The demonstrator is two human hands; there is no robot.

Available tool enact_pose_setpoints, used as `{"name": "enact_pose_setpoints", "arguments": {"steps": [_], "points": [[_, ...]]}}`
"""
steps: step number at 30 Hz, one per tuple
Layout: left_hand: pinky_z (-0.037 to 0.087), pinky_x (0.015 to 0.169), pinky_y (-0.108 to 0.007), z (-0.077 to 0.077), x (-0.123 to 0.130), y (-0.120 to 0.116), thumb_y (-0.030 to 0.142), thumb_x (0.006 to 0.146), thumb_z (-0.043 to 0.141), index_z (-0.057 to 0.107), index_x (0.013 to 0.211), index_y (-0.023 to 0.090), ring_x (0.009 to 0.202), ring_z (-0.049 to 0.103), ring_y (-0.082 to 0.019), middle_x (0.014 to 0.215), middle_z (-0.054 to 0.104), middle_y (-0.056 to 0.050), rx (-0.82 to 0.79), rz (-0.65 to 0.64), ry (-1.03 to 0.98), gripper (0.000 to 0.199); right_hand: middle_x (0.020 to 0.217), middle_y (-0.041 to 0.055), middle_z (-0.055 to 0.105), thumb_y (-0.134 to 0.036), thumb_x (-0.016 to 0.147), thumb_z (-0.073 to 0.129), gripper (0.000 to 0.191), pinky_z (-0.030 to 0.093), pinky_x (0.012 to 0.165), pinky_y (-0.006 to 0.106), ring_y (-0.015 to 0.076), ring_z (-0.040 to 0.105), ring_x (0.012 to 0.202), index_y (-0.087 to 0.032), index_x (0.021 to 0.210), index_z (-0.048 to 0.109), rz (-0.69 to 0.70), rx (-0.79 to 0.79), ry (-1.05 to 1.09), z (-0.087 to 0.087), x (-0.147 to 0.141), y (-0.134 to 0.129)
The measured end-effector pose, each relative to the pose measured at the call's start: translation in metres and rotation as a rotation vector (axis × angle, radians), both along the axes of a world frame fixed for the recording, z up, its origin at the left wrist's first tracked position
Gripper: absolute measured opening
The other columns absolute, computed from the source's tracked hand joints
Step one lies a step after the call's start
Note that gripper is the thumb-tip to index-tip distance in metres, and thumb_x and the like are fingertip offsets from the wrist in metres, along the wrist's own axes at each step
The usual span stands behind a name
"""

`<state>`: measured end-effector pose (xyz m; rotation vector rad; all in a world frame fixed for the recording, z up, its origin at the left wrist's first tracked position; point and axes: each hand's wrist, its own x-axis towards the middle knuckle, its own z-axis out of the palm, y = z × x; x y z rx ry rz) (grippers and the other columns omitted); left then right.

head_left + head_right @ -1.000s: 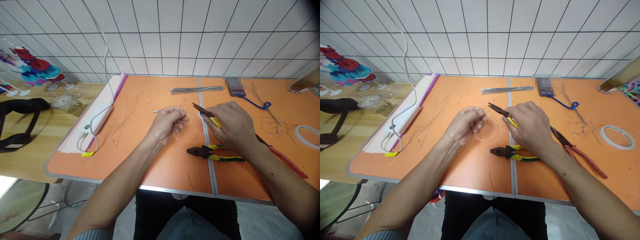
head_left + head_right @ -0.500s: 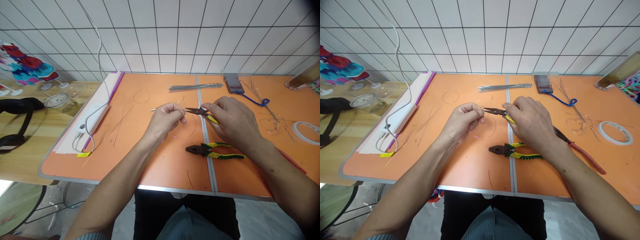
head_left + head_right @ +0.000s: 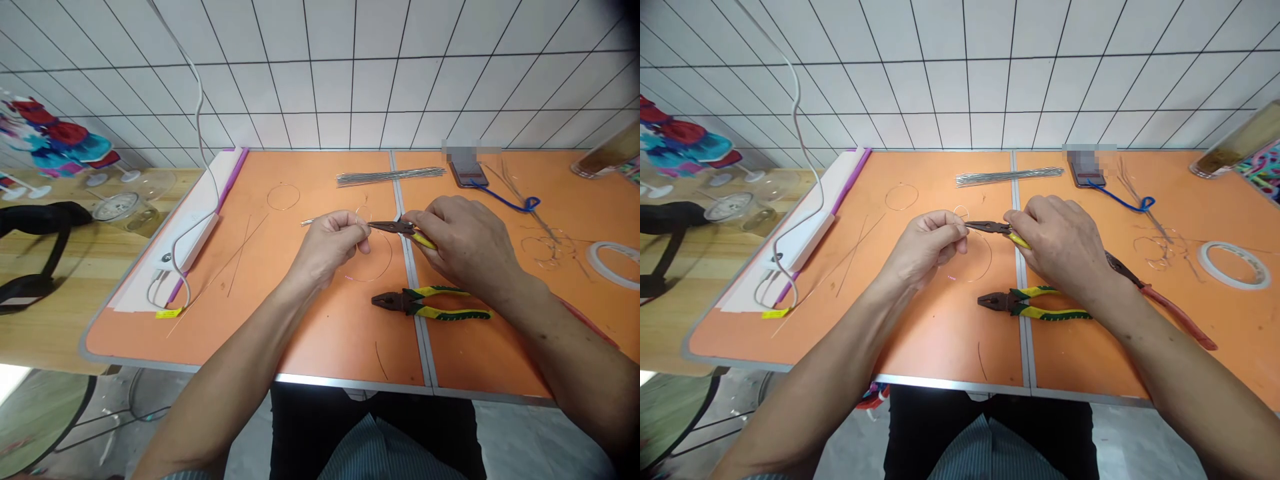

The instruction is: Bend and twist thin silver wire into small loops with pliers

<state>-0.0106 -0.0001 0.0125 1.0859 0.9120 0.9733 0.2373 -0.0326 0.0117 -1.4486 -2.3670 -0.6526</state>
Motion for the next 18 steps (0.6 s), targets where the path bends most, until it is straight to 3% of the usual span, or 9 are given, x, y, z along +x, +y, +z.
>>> {"name": "enact_pose_setpoints", "arguments": {"steps": [7, 18], "points": [[0.014, 0.046, -0.023, -0.0009, -0.0008, 0.0013, 0.019, 0.074, 0.071, 0.065, 0.067, 0.018, 0.046, 0.029, -0.004, 0.059, 0.064, 0.000, -0.028, -0.030, 0.014, 0.009, 0.082, 0.0072, 0.063, -0.029, 0.114, 0.054, 0.032, 0.024, 0.069, 0.038, 0.0227, 0.046, 0.075, -0.020, 0.106, 0.083, 0.022, 0.017, -0.046, -0.0015, 0.0032, 0.0054], [0.015, 0.046, -0.022, 0.0003, -0.0048, 0.0023, 0.019, 0.078, 0.073, 0.063, 0.071, 0.018, 0.045, 0.030, -0.004, 0.061, 0.065, -0.001, -0.055, -0.129, -0.017, 0.012, 0.079, 0.0057, 0.062, -0.028, 0.112, 0.058, 0.028, 0.026, 0.069, 0.038, 0.0216, 0.047, 0.075, -0.021, 0.101, 0.082, 0.049, 0.031, 0.000, -0.0051, 0.0046, 0.0085]]}}
